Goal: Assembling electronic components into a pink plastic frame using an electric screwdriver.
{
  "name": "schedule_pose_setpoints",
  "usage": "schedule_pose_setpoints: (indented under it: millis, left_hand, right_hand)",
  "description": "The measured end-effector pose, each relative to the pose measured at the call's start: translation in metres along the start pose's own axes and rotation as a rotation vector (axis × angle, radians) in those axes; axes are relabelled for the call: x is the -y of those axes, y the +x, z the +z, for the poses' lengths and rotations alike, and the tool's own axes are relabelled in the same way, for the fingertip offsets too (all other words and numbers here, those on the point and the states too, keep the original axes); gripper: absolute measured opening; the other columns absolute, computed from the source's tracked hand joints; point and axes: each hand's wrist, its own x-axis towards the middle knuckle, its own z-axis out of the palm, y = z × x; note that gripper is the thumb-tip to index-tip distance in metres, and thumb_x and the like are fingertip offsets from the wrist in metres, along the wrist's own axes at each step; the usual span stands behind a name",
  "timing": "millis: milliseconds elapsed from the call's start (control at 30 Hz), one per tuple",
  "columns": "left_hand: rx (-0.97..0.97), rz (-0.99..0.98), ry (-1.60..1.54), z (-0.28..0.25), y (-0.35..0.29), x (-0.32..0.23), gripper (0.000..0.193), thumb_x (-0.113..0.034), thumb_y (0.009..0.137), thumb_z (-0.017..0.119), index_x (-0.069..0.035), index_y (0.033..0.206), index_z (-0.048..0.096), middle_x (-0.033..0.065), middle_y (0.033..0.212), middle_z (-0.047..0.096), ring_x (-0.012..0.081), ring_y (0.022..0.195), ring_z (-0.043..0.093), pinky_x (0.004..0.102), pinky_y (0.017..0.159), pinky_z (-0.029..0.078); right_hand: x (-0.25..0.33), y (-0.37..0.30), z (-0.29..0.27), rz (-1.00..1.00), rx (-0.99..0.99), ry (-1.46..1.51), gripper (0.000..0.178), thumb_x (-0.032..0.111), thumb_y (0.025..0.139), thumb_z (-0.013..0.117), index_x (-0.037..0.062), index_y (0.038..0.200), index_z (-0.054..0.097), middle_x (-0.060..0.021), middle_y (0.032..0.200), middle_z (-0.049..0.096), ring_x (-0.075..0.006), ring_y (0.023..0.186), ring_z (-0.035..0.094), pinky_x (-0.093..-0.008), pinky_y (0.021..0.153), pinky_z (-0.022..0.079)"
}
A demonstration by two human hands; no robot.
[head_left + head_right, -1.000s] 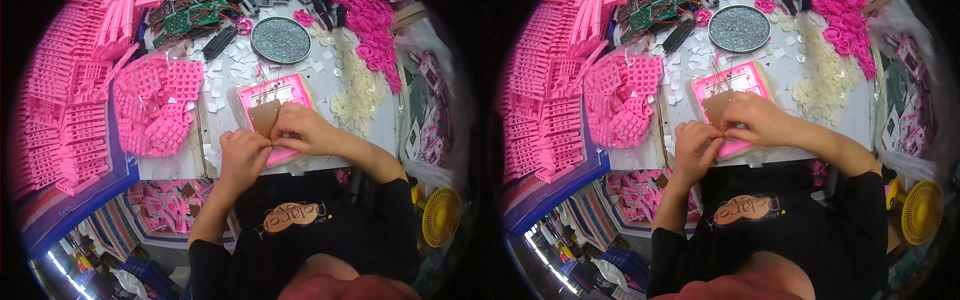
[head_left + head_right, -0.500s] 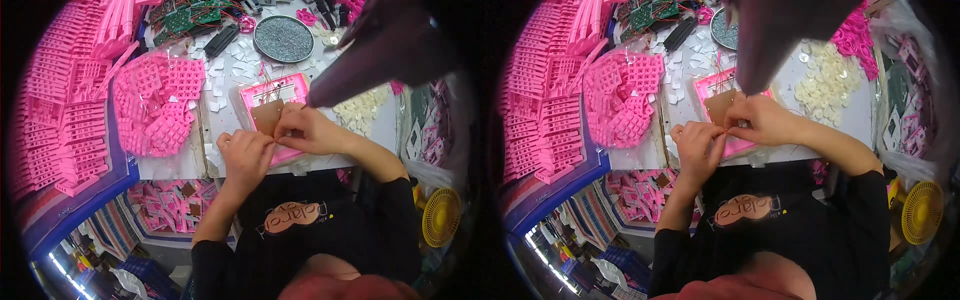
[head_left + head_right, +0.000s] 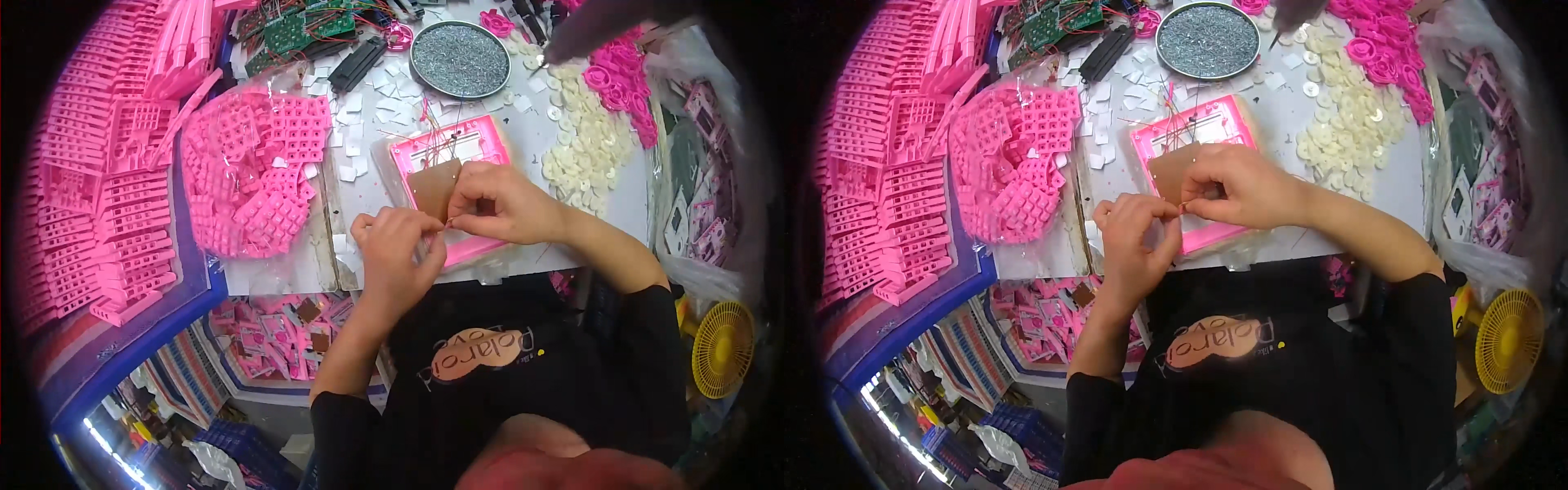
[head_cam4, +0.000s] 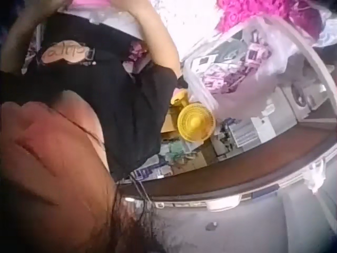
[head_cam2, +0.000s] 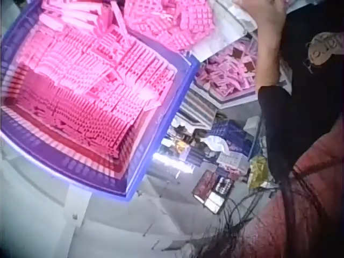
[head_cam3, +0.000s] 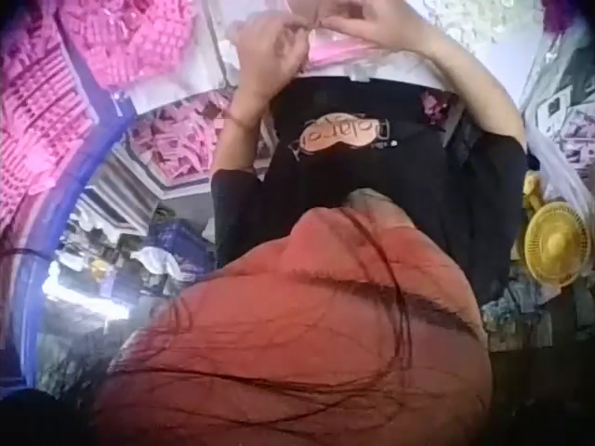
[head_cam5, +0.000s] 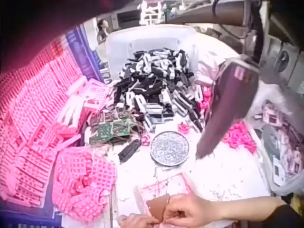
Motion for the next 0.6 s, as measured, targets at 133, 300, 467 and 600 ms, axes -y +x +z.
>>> schedule_pose_setpoints:
  millis: [133,300,467,600]
  left_hand:
    - [-0.006,-0.003,0.007,0.002,-0.001,-0.005,0.015,-0.005,0.077,0.074,-0.012,0.088,0.067,0.0012,0.085,0.066,0.0198,0.083,0.061,0.0375,0.082,0.031]
    - [0.008,-0.004,-0.010,0.003,-0.001,-0.004,0.014,-0.006,0.078,0.074,-0.012,0.088,0.067,0.0016,0.084,0.066,0.0205,0.082,0.061,0.0377,0.081,0.031]
    - [0.014,-0.002,-0.028,0.003,-0.003,-0.005,0.012,-0.006,0.079,0.073,-0.011,0.088,0.067,0.0018,0.085,0.067,0.0205,0.083,0.061,0.0378,0.082,0.032]
    - [0.014,-0.069,-0.104,0.006,-0.002,-0.005,0.010,-0.005,0.080,0.073,-0.009,0.087,0.066,0.0040,0.085,0.066,0.0214,0.080,0.061,0.0366,0.080,0.037]
  right_hand:
    - [0.000,-0.001,0.001,0.006,-0.005,-0.002,0.008,0.008,0.084,0.075,0.0047,0.086,0.068,-0.0039,0.081,0.057,-0.0154,0.076,0.055,-0.0294,0.062,0.045]
    - [0.000,0.000,0.000,0.001,0.004,-0.012,0.008,0.009,0.084,0.075,0.0047,0.085,0.068,-0.0043,0.080,0.056,-0.0156,0.076,0.056,-0.0297,0.063,0.046]
    - [0.002,0.001,0.001,0.031,0.013,-0.005,0.008,0.009,0.084,0.074,0.0052,0.089,0.069,-0.0056,0.085,0.058,-0.0165,0.078,0.057,-0.0306,0.065,0.047]
    - [0.007,0.000,0.014,-0.341,-0.312,-0.457,0.014,0.008,0.084,0.074,0.0046,0.097,0.070,-0.0082,0.093,0.063,-0.0195,0.081,0.059,-0.0327,0.069,0.050]
